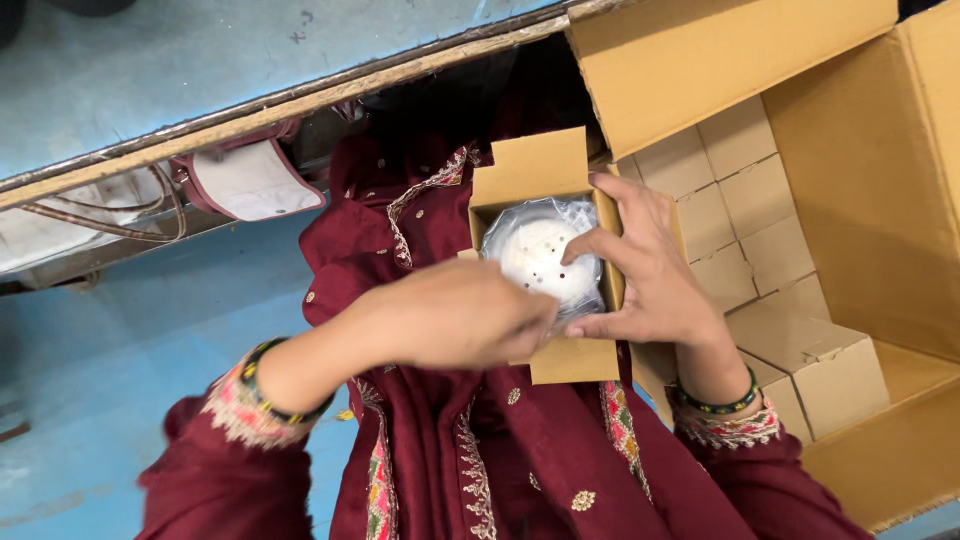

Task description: The person repeatedly takes small cardboard boxes from a larger carton, opens them, removes a plastic-wrapped metal object, places the object on a nearby table, and then closes the empty box. This cycle is repeated multiple times throughout the clip.

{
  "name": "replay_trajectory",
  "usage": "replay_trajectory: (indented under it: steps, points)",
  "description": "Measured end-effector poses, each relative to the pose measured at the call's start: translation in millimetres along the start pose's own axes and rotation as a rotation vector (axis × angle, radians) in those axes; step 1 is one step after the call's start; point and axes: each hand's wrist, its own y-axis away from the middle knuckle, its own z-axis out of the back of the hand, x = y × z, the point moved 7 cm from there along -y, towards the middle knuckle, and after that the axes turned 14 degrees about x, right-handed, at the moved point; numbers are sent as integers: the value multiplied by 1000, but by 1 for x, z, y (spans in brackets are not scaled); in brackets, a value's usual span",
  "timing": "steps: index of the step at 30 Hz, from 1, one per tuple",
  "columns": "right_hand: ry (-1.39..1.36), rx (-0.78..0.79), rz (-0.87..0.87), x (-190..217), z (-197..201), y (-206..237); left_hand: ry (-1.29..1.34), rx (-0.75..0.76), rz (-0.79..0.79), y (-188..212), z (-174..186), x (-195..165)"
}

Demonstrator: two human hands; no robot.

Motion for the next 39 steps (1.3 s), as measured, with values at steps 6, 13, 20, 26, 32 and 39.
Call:
replay_trajectory:
  steps: [6,13,20,26,32,39]
  points:
    - [-36,-15,23,-4,-4,0,259,-144,-334,54,28,-24]
    - [-75,-30,7,0,-6,1,-222,117,182,-51,1,22]
    - [-41,-79,59,5,-3,12,-622,408,312,-57,-1,21]
    - [-20,-12,97,1,-4,16,-753,390,507,-11,18,4]
    - [-167,-81,44,-13,0,17,-1088,-377,447,62,73,-32]
    - [-155,-124,19,-6,-10,14,-660,-250,122,-16,19,-34]
